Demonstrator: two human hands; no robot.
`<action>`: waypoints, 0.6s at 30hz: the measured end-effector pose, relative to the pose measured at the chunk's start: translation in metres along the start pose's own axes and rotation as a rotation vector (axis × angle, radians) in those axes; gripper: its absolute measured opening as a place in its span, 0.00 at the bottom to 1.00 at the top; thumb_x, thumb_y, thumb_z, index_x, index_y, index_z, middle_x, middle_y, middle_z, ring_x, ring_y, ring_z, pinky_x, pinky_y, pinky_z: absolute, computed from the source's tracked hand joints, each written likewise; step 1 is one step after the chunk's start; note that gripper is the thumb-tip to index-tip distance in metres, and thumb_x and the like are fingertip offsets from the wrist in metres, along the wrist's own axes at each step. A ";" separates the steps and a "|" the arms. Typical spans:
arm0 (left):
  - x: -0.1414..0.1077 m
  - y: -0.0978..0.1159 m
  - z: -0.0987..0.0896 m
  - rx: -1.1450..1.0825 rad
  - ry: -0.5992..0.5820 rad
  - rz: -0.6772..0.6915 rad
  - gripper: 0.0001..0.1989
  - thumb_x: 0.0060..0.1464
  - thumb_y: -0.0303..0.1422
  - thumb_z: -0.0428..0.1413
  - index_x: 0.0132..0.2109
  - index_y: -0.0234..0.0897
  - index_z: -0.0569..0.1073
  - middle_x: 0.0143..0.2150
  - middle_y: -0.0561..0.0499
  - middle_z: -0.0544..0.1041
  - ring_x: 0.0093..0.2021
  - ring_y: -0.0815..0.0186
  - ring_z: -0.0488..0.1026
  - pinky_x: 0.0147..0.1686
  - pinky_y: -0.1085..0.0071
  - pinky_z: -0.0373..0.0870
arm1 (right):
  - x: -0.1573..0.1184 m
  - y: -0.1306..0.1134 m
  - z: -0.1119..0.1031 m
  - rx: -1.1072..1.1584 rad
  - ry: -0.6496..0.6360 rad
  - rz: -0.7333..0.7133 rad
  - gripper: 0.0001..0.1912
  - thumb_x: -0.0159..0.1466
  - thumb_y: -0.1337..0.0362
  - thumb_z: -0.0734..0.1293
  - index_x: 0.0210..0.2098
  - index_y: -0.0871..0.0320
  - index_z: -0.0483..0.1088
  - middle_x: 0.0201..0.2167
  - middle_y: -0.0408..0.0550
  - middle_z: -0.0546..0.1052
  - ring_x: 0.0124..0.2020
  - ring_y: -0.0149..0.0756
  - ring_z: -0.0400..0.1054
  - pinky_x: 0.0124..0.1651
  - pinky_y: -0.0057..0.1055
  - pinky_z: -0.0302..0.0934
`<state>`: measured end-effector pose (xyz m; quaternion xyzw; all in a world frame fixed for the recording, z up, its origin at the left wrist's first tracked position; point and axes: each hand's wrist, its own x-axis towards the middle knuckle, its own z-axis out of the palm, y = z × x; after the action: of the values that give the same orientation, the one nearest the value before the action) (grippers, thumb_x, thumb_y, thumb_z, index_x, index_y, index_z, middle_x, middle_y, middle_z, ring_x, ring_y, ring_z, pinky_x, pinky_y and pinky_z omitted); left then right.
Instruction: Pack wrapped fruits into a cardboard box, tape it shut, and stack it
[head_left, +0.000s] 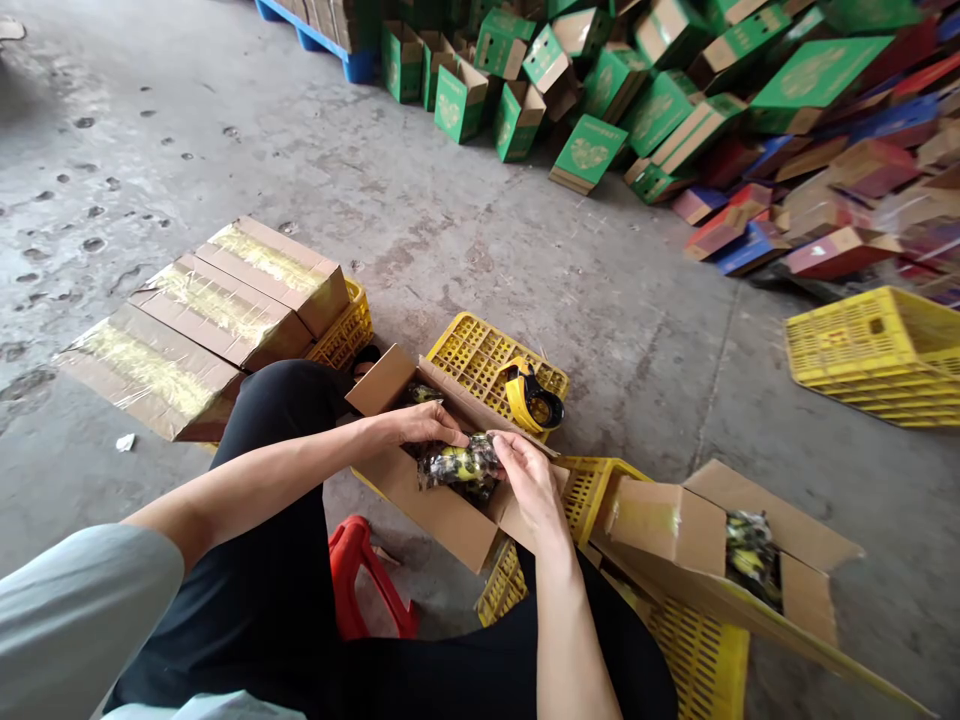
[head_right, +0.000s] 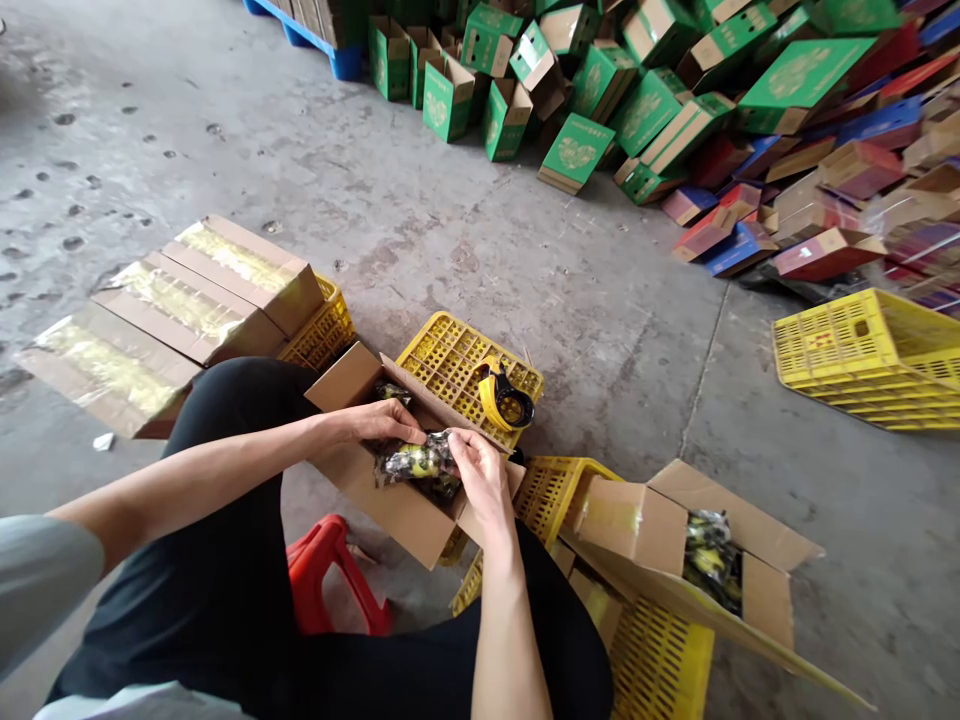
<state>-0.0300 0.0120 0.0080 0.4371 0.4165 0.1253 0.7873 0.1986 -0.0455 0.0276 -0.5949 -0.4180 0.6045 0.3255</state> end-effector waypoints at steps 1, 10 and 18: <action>0.000 0.000 0.000 -0.029 0.016 0.000 0.24 0.44 0.51 0.71 0.31 0.32 0.82 0.26 0.50 0.79 0.24 0.69 0.70 0.28 0.72 0.68 | 0.000 0.000 0.000 0.039 -0.030 0.034 0.26 0.60 0.41 0.74 0.48 0.54 0.78 0.43 0.50 0.82 0.42 0.42 0.76 0.41 0.34 0.72; -0.001 0.002 -0.001 -0.144 -0.013 0.022 0.24 0.47 0.50 0.71 0.40 0.33 0.82 0.32 0.49 0.82 0.25 0.70 0.73 0.27 0.74 0.70 | 0.002 0.005 -0.002 -0.018 -0.049 -0.005 0.27 0.58 0.38 0.73 0.40 0.56 0.81 0.40 0.50 0.83 0.38 0.43 0.77 0.43 0.37 0.74; -0.003 0.001 0.012 -0.388 -0.314 -0.177 0.22 0.53 0.45 0.67 0.48 0.33 0.80 0.45 0.40 0.84 0.37 0.58 0.82 0.36 0.66 0.77 | 0.000 -0.001 -0.002 -0.212 0.080 -0.220 0.22 0.65 0.42 0.68 0.39 0.54 0.82 0.40 0.50 0.83 0.43 0.46 0.75 0.48 0.39 0.71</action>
<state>-0.0227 0.0040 0.0140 0.2538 0.2939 0.0639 0.9193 0.2002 -0.0446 0.0281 -0.6003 -0.5287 0.4934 0.3415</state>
